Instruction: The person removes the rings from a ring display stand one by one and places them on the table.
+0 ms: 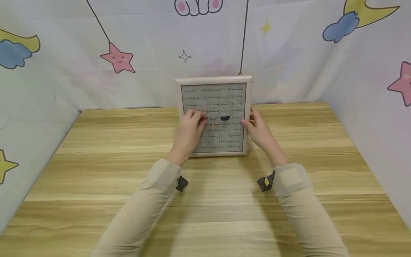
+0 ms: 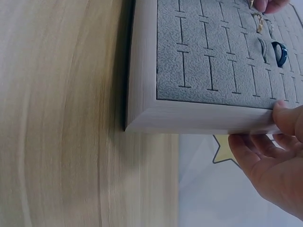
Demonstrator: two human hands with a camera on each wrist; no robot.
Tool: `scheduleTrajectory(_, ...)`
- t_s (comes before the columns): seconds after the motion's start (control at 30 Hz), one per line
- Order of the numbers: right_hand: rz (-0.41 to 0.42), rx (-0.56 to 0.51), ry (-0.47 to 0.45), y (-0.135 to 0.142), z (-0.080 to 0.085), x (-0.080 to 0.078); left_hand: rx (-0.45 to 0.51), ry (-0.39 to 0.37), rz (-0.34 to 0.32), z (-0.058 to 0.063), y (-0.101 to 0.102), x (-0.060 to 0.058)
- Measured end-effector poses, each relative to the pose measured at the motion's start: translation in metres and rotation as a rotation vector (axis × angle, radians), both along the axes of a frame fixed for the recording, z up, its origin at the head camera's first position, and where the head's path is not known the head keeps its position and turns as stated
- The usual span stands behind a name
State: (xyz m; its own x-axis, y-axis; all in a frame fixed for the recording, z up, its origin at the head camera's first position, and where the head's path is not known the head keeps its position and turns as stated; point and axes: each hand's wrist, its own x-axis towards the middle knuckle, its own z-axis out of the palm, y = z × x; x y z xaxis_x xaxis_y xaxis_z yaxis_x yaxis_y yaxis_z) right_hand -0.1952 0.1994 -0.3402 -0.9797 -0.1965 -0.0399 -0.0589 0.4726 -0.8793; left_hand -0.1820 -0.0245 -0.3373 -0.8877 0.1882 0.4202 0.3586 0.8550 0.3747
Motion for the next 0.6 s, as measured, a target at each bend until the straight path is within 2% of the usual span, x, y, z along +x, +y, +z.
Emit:
scheduleTrajectory(0.27,0.022,-0.03,-0.05,0.0028,0.0023,0.0005,0.005,-0.053,0.007,0.0034,-0.0022,0.0014)
scheduleTrajectory(0.6,0.023,-0.04,-0.052,0.0049,-0.001,-0.0033,0.155,-0.139,-0.045,0.0061,-0.0084,0.0002)
